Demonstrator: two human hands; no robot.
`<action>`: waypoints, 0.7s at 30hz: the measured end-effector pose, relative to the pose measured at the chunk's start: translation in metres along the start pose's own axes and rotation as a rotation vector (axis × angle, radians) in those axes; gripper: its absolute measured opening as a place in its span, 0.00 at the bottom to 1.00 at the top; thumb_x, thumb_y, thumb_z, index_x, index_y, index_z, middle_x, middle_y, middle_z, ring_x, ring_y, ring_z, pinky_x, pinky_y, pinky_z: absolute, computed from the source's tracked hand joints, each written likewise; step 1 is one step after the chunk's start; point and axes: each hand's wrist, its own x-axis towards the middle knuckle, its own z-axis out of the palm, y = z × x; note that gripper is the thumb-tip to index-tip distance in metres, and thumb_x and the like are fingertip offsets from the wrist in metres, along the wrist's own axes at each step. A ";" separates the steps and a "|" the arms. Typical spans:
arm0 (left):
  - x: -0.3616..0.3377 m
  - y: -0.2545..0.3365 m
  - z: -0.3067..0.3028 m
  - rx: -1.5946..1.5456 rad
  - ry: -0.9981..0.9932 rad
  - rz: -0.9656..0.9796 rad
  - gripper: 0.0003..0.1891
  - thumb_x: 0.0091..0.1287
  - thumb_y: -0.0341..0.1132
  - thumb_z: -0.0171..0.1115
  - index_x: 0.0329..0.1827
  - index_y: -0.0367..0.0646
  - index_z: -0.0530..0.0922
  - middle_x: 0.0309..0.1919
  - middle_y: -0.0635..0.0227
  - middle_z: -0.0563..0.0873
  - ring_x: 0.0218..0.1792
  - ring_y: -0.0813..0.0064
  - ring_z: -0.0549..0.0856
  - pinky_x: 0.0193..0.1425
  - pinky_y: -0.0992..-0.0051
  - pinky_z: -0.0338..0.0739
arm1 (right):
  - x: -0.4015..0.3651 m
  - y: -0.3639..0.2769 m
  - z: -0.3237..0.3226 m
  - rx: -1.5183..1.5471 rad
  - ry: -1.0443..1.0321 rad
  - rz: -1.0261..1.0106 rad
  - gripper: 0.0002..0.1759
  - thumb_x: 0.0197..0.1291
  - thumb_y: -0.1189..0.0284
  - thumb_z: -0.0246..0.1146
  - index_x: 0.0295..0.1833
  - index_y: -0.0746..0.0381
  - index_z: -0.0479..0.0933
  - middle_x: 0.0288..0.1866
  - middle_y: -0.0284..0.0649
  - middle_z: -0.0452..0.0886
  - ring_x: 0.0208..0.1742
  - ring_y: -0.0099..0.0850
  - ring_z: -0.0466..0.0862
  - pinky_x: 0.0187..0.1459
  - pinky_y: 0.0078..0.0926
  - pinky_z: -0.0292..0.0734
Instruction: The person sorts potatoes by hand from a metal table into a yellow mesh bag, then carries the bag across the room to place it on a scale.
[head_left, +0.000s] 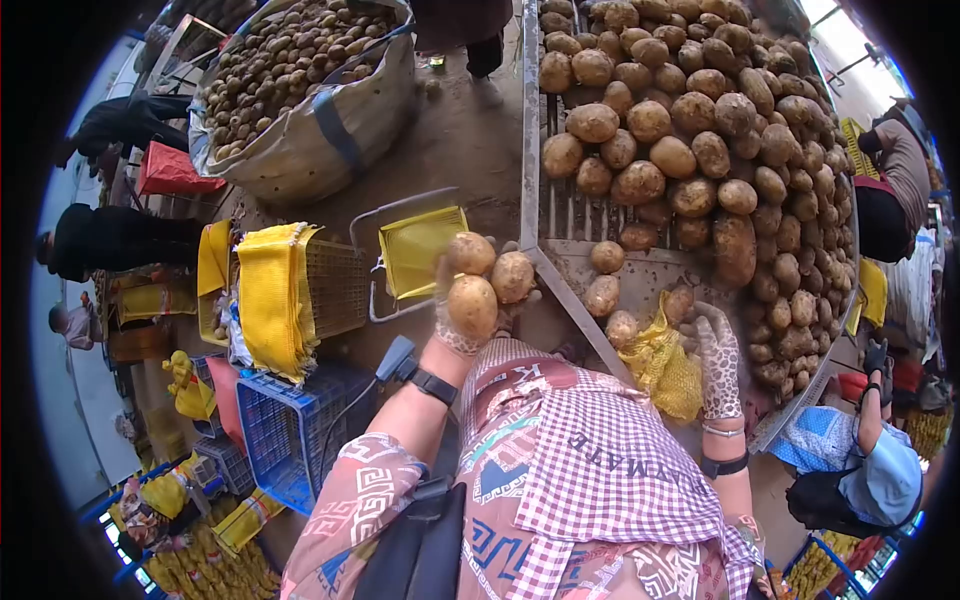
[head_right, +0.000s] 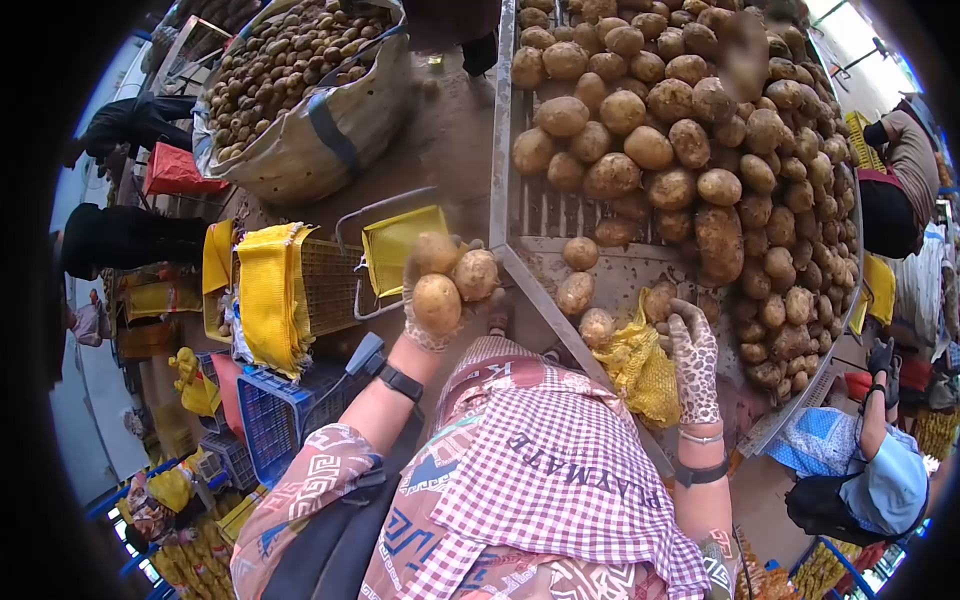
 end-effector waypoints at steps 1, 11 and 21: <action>0.000 0.016 -0.002 0.042 -0.001 0.050 0.35 0.60 0.62 0.63 0.64 0.48 0.72 0.64 0.56 0.74 0.65 0.48 0.73 0.61 0.36 0.72 | -0.003 0.019 -0.014 0.002 -0.002 0.002 0.17 0.71 0.68 0.57 0.60 0.65 0.73 0.48 0.35 0.79 0.44 0.22 0.80 0.44 0.19 0.77; 0.040 0.168 -0.134 1.128 0.347 0.322 0.22 0.63 0.36 0.63 0.61 0.48 0.75 0.54 0.62 0.81 0.55 0.62 0.81 0.59 0.65 0.78 | -0.047 0.100 -0.057 -0.364 0.551 -0.057 0.11 0.63 0.74 0.62 0.50 0.66 0.79 0.40 0.41 0.85 0.42 0.27 0.83 0.47 0.26 0.78; 0.059 0.095 -0.057 1.913 0.368 0.338 0.10 0.67 0.29 0.58 0.49 0.38 0.81 0.46 0.65 0.85 0.49 0.72 0.81 0.58 0.73 0.73 | -0.012 0.139 -0.187 -0.990 0.902 -0.010 0.35 0.50 0.71 0.71 0.65 0.64 0.68 0.71 0.53 0.63 0.69 0.48 0.67 0.70 0.43 0.61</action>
